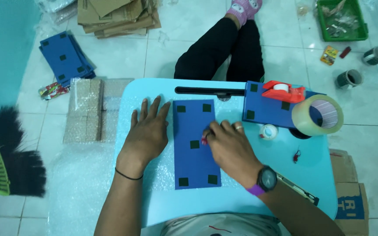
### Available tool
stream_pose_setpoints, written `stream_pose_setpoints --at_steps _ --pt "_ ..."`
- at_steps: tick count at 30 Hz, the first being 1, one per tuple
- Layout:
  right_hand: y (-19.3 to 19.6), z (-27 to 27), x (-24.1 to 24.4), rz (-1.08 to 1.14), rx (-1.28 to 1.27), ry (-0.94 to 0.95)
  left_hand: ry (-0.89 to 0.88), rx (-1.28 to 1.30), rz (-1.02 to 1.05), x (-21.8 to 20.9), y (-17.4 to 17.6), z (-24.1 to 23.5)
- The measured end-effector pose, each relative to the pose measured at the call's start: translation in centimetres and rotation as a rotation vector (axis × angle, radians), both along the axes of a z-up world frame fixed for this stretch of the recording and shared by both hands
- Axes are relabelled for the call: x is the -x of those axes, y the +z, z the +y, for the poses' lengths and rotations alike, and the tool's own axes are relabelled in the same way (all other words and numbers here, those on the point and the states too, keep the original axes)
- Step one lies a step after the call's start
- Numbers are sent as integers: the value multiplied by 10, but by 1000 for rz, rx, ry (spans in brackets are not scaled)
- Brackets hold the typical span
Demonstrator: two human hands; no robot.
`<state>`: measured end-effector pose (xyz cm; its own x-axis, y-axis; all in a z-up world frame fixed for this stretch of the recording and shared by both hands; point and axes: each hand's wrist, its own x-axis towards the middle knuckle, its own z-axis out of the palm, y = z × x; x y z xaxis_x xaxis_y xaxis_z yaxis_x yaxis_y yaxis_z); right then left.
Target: The person sits on the floor and wipes a blue rectangular board with a small red-and-white cloth. They repeatedly rub the surface and the black square patches on the board, occasionally folding the cloth. The workspace includes bubble wrap, tape, and other craft items on a light blue tray.
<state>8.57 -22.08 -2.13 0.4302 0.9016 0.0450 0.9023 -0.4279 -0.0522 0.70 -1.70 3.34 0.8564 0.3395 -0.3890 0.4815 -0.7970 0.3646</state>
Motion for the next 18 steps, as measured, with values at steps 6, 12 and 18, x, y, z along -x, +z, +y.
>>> stream_pose_setpoints --at_steps 6,12,18 --pt "6 -15 3 113 78 -13 -15 -4 -16 0 7 -2" --pt "0 8 -13 -68 -19 -15 -26 -23 -36 1 6 0" --pt "-17 -21 14 62 36 42 -164 -101 -249 4 -35 12"
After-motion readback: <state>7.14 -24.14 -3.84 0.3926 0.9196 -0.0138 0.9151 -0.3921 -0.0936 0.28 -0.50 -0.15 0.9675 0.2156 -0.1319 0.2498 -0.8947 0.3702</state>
